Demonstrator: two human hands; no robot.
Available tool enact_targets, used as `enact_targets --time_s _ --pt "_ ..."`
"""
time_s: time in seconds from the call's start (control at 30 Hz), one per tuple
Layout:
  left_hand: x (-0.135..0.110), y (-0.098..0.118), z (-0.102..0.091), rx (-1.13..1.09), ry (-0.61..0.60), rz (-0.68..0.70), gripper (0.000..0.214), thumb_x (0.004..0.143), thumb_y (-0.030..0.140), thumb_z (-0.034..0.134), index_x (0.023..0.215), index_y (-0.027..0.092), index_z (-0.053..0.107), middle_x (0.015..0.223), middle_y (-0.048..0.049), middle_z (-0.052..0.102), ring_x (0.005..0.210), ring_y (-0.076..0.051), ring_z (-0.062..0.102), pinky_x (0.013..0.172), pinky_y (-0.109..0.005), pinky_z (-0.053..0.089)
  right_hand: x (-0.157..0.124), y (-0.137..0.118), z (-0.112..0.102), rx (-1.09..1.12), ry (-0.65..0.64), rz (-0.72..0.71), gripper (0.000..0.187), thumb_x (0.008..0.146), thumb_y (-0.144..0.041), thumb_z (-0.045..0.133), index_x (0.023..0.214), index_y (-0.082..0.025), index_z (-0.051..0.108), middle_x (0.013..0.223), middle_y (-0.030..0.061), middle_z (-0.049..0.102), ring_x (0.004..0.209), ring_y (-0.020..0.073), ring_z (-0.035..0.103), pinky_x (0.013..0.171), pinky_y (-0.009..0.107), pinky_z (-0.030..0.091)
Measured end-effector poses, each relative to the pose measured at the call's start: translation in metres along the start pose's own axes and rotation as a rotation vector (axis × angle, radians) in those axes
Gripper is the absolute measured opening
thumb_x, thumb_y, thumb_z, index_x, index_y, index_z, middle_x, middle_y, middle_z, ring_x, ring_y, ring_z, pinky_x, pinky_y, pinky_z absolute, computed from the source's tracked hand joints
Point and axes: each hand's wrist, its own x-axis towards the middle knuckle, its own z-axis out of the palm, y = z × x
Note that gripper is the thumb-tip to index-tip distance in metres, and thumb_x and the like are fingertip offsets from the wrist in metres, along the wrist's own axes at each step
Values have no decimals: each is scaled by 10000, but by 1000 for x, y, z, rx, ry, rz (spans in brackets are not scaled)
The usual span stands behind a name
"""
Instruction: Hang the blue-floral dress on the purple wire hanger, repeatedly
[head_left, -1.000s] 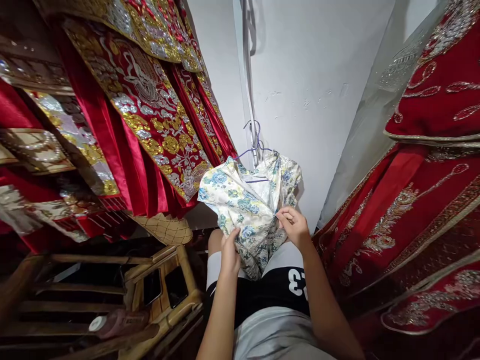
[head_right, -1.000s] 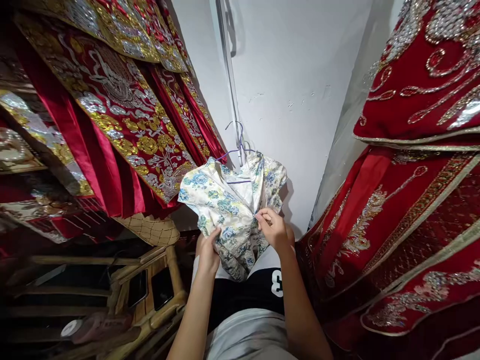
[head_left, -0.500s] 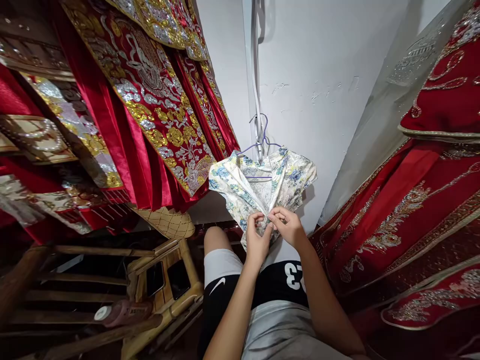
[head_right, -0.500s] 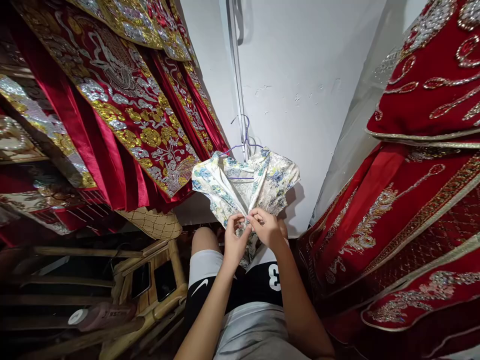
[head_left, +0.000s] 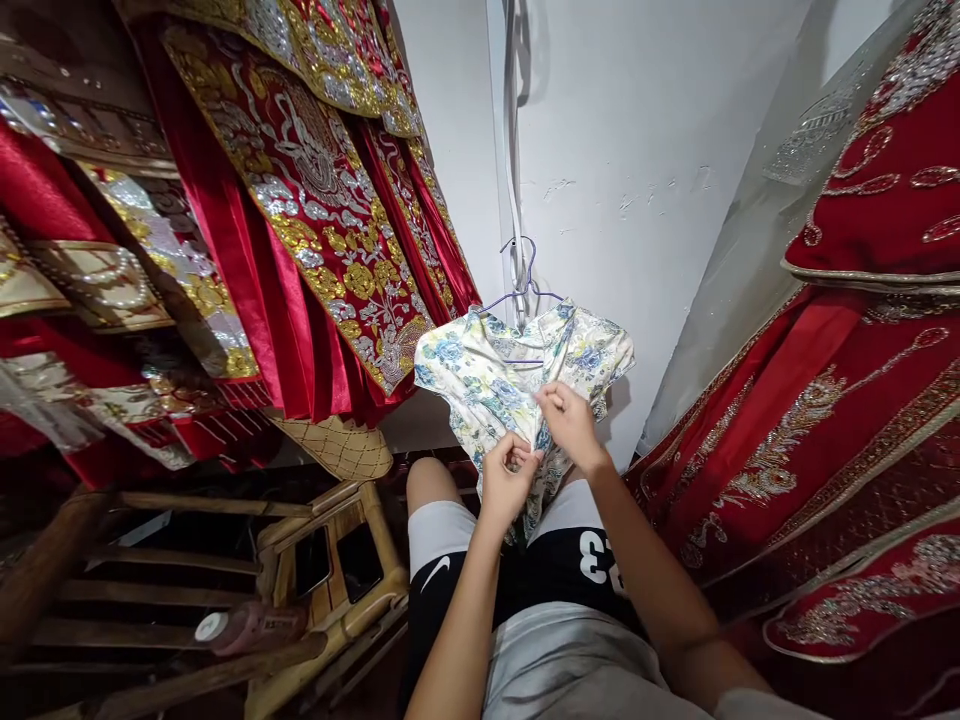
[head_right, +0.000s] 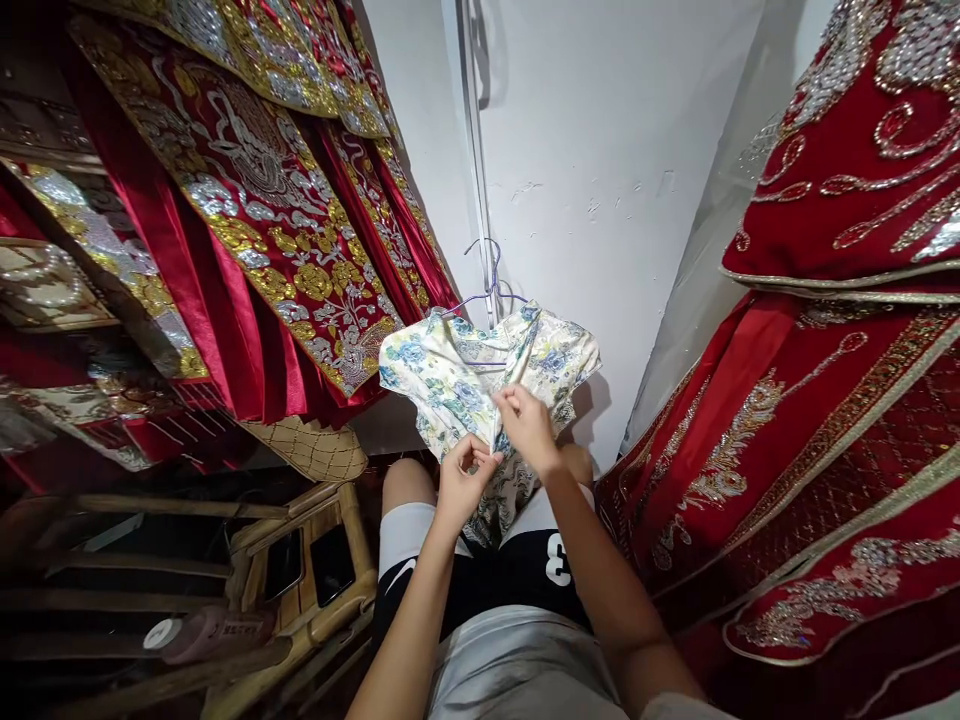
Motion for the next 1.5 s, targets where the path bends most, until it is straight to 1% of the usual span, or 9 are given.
enact_targets --time_s 0.2,0.3,0.53,0.7,0.83,1.0,1.23,1.37,1.5 --pt "-5 -6 2 27 -46 30 253 821 327 709 709 190 528 654 34 501 630 -120 476 635 -239 380 122 -28 -16 -237 227 -165 203 946 -339 541 781 -221 523 575 -54 427 557 149 393 604 277 300" --pt "-7 -15 2 16 -9 11 259 819 324 716 710 191 522 651 37 499 622 -117 472 625 -237 379 147 -43 -18 -364 185 -250 185 936 -321 572 792 -217 520 569 -53 451 581 156 430 630 274 299" --pt "14 4 -8 80 -31 111 155 873 351 681 884 196 684 841 -49 681 804 -186 623 759 -286 479 116 -58 -35 -389 50 -397 168 974 -352 520 876 -219 547 529 -77 402 517 135 381 601 267 286" --pt "85 72 -24 258 -28 481 240 939 347 610 1108 201 699 967 -63 712 888 -195 651 836 -310 495 116 -62 -49 -382 -8 -457 149 957 -342 560 884 -213 568 529 -80 395 501 123 362 586 264 281" --pt "142 101 -22 396 -101 566 340 985 354 547 1269 186 628 903 -42 697 785 -173 623 753 -290 478 116 -53 -43 -242 -38 -459 180 961 -372 566 865 -220 552 526 -87 345 478 115 318 545 260 251" --pt "165 89 -14 502 -156 565 232 988 308 515 855 174 650 735 -13 645 672 -158 566 666 -271 419 109 -35 -30 -108 -47 -432 235 977 -426 553 855 -225 555 526 -86 296 464 115 285 505 260 219" --pt "166 77 -6 238 -49 463 227 964 308 558 778 182 586 667 11 596 625 -134 557 629 -246 427 104 -5 -29 -475 -26 -546 249 989 -399 539 966 -224 715 657 5 652 547 154 529 590 267 339" --pt "175 90 -10 119 37 477 217 973 308 575 797 181 589 675 12 601 645 -127 574 648 -243 449 89 27 -29 -636 -245 -502 267 994 -379 513 961 -226 729 746 43 733 610 182 592 611 265 348" --pt "192 95 -51 43 239 456 149 962 236 615 829 170 630 735 15 630 714 -111 597 697 -228 453 60 50 -26 -537 -480 -382 245 974 -373 529 912 -208 699 645 8 660 554 158 531 596 252 329"
